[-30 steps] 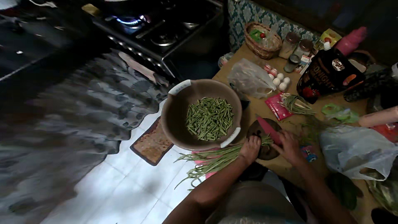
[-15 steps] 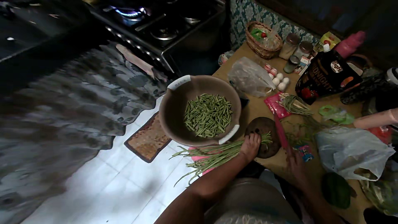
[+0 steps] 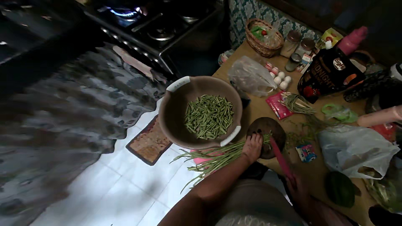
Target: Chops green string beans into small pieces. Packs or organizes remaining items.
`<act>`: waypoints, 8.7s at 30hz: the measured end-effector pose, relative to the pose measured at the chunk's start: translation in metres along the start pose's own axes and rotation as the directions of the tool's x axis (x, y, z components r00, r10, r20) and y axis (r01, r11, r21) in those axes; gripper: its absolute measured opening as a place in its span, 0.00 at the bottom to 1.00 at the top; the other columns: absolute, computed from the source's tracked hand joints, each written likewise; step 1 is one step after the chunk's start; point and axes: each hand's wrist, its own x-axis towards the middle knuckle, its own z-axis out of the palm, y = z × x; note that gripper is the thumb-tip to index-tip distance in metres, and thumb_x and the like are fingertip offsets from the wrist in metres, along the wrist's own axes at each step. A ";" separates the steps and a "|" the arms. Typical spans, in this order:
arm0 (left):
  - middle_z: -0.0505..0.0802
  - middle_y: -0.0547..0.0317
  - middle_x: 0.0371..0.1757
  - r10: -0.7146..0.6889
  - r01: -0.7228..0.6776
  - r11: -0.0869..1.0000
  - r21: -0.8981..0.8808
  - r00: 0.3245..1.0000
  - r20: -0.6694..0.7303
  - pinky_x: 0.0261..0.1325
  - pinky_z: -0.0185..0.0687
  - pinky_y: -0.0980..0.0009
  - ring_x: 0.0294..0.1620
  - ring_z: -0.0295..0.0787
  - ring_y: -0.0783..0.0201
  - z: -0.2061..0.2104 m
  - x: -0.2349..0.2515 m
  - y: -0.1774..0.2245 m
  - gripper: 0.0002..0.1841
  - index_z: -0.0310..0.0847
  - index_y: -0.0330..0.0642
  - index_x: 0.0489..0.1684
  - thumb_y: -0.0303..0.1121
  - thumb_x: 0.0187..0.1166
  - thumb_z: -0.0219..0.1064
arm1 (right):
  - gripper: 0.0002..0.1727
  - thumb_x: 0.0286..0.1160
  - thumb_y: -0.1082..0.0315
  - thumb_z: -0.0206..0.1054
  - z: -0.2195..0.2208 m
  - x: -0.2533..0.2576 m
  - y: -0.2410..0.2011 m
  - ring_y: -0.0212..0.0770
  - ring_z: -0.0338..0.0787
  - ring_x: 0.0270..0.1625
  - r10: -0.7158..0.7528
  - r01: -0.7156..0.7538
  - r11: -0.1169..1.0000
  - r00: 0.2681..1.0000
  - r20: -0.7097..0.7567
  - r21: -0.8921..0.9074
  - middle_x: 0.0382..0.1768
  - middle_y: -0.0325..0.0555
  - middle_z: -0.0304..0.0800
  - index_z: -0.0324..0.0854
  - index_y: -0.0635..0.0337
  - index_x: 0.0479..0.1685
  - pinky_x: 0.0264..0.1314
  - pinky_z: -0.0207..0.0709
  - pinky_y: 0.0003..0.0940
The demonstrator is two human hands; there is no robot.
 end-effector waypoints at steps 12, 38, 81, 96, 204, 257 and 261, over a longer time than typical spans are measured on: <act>0.63 0.30 0.89 -0.001 0.001 1.000 0.031 1.000 0.016 0.83 0.61 0.41 0.88 0.62 0.35 -0.004 0.000 -0.001 0.28 0.53 0.27 0.89 0.31 0.93 0.47 | 0.22 0.88 0.67 0.59 0.022 0.070 -0.054 0.55 0.93 0.42 -0.010 0.038 0.982 0.988 -0.152 0.184 0.44 0.65 0.90 0.72 0.78 0.70 0.50 0.87 0.50; 0.63 0.32 0.89 0.007 -0.011 0.999 0.045 0.996 0.094 0.80 0.65 0.40 0.89 0.60 0.35 -0.013 0.004 0.003 0.32 0.49 0.28 0.91 0.17 0.85 0.51 | 0.25 0.93 0.67 0.48 -0.042 0.041 -0.096 0.64 0.89 0.64 0.331 -0.208 0.908 0.888 0.320 -0.363 0.62 0.68 0.86 0.60 0.67 0.85 0.68 0.81 0.57; 0.62 0.31 0.88 0.022 -0.022 1.000 -0.002 0.980 0.200 0.77 0.69 0.39 0.87 0.60 0.33 -0.022 0.015 0.006 0.32 0.49 0.27 0.89 0.13 0.82 0.53 | 0.26 0.90 0.70 0.52 -0.037 0.091 -0.101 0.61 0.87 0.67 0.353 -0.205 0.916 0.823 0.446 -0.346 0.65 0.67 0.83 0.61 0.70 0.84 0.70 0.79 0.55; 0.65 0.31 0.87 0.023 -0.018 0.999 -0.030 0.983 0.183 0.78 0.67 0.40 0.87 0.61 0.33 -0.022 0.013 0.004 0.30 0.52 0.26 0.87 0.14 0.83 0.52 | 0.26 0.92 0.69 0.52 0.026 0.105 -0.079 0.63 0.94 0.52 0.327 -0.264 0.929 0.913 0.243 -0.258 0.50 0.69 0.91 0.61 0.70 0.84 0.59 0.85 0.56; 0.65 0.32 0.89 0.012 -0.046 0.973 -0.228 0.989 -0.148 0.87 0.61 0.50 0.89 0.62 0.36 0.006 0.004 -0.003 0.30 0.54 0.30 0.91 0.38 0.93 0.51 | 0.23 0.91 0.69 0.51 -0.008 0.059 -0.061 0.66 0.94 0.49 0.162 -0.122 0.973 0.966 0.199 -0.198 0.44 0.69 0.92 0.67 0.71 0.79 0.57 0.85 0.59; 0.81 0.34 0.77 0.123 -0.236 0.908 -0.347 0.940 -0.317 0.86 0.67 0.53 0.83 0.73 0.40 0.022 0.008 -0.022 0.22 0.79 0.27 0.68 0.39 0.93 0.53 | 0.22 0.91 0.66 0.54 -0.019 0.105 -0.038 0.60 0.92 0.50 -0.092 0.092 0.996 0.995 0.048 0.008 0.48 0.69 0.89 0.73 0.79 0.70 0.58 0.85 0.54; 0.81 0.34 0.77 0.125 -0.231 0.908 -0.349 0.946 -0.299 0.86 0.66 0.53 0.83 0.73 0.39 0.016 0.005 -0.021 0.22 0.79 0.26 0.67 0.40 0.92 0.54 | 0.28 0.90 0.67 0.57 -0.038 0.096 -0.021 0.63 0.90 0.60 0.097 -0.101 0.994 0.991 -0.089 -0.044 0.62 0.72 0.85 0.61 0.76 0.82 0.67 0.81 0.57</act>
